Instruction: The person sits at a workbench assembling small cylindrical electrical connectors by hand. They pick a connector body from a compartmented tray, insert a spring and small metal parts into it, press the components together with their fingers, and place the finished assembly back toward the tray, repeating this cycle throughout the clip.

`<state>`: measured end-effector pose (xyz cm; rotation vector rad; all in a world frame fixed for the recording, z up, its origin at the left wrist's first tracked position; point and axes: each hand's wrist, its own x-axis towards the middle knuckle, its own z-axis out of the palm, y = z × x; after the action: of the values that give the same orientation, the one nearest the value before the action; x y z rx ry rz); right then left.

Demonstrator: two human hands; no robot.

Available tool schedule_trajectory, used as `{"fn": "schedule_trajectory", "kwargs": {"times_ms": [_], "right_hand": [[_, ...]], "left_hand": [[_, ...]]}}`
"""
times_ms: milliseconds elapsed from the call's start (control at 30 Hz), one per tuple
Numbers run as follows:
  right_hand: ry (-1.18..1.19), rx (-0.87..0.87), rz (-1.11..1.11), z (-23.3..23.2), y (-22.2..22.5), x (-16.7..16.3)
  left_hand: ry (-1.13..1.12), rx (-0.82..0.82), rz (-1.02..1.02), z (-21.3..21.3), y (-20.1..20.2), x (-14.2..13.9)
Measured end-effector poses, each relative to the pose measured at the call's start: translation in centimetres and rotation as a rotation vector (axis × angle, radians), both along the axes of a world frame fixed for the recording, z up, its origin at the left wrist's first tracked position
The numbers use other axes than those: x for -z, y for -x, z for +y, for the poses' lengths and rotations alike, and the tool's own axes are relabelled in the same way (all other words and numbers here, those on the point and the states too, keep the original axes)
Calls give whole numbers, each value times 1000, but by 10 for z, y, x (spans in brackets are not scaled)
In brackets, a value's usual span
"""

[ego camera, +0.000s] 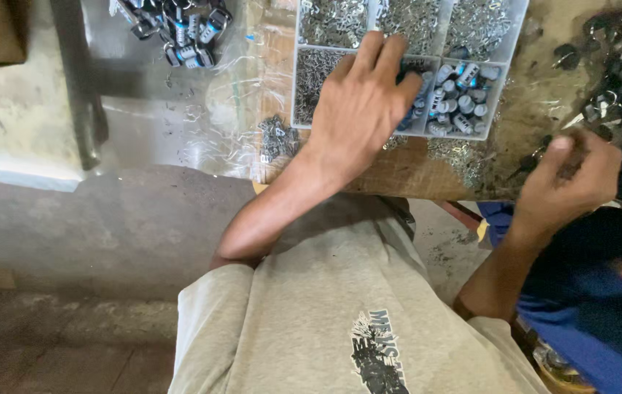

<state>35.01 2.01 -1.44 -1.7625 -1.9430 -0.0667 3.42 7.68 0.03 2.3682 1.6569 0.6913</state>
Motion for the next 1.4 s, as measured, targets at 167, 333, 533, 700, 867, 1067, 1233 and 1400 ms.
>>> {"fn": "schedule_trajectory", "kwargs": {"times_ms": [167,333,533,700,867,1067,1233,1400], "right_hand": [[-30,-288,256,32,72,-14],[100,-688,21,61,156,-37],[123,-749,-318,72,215,-50],[72,-784,-284,72,215,-36],[133,-736,-108,71,209,-17],[349,-810,513,69,204,-27],[252,-877,397,69,207,-42],[198,-902,305,70,205,-45]], "left_hand": [[-42,34,-292,-7,21,-8],[50,-193,-1013,-40,51,-16],[215,-303,-1453,-61,79,4],[342,-162,-1641,-70,92,19],[419,-135,-1681,-71,89,26],[449,-93,-1677,-68,79,26],[440,-115,-1621,-67,75,18],[474,-137,-1565,-67,74,3]]}}
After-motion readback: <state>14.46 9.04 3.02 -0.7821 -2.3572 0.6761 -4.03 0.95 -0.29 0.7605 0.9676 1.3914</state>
